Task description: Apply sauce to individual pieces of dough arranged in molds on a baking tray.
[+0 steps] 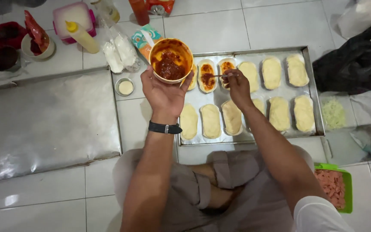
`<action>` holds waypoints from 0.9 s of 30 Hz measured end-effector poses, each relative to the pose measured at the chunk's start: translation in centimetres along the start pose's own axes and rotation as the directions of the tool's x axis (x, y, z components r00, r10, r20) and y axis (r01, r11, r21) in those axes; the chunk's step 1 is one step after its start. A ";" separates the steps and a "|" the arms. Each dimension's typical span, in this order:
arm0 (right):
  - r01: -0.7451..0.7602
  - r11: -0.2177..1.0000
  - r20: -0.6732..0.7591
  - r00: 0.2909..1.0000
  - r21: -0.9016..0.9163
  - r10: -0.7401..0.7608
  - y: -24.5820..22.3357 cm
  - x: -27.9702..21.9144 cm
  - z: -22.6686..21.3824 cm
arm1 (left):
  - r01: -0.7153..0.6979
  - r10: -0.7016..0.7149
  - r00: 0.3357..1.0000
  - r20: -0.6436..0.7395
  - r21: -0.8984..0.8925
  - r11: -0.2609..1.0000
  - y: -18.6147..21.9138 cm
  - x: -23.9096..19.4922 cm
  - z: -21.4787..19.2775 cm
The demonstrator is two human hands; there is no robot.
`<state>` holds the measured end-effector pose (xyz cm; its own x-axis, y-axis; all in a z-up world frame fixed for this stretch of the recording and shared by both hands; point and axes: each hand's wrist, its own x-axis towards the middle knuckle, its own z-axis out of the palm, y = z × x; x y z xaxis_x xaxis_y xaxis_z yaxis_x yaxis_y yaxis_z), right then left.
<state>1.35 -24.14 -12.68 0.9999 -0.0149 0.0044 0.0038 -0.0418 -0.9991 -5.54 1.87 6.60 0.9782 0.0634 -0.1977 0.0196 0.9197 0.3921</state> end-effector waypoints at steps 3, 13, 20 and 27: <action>0.027 0.999 0.004 1.000 -0.039 -0.026 0.3 -0.1 0.3 | 0.009 -0.009 0.998 -0.059 -0.001 1.000 -0.2 0.2 -0.3; -0.043 0.994 -0.011 0.999 -0.100 0.042 0.7 -0.3 0.4 | 0.025 -0.025 0.999 -0.041 0.005 1.000 -0.2 0.4 -0.6; -0.022 0.991 -0.047 0.999 -0.129 0.016 1.8 -0.1 -0.5 | 0.021 -0.022 0.998 -0.054 -0.016 1.000 0.2 0.7 -1.0; 0.034 0.987 -0.093 0.994 -0.154 -0.049 -1.0 -0.7 0.4 | -0.001 0.002 0.998 -0.066 0.013 1.000 0.4 0.5 -1.0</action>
<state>0.68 -23.68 -11.67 0.9928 -0.1057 0.0570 0.0354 -0.1959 -0.9800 -5.21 2.65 5.77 0.9624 0.0910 -0.2558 0.0209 0.9145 0.4040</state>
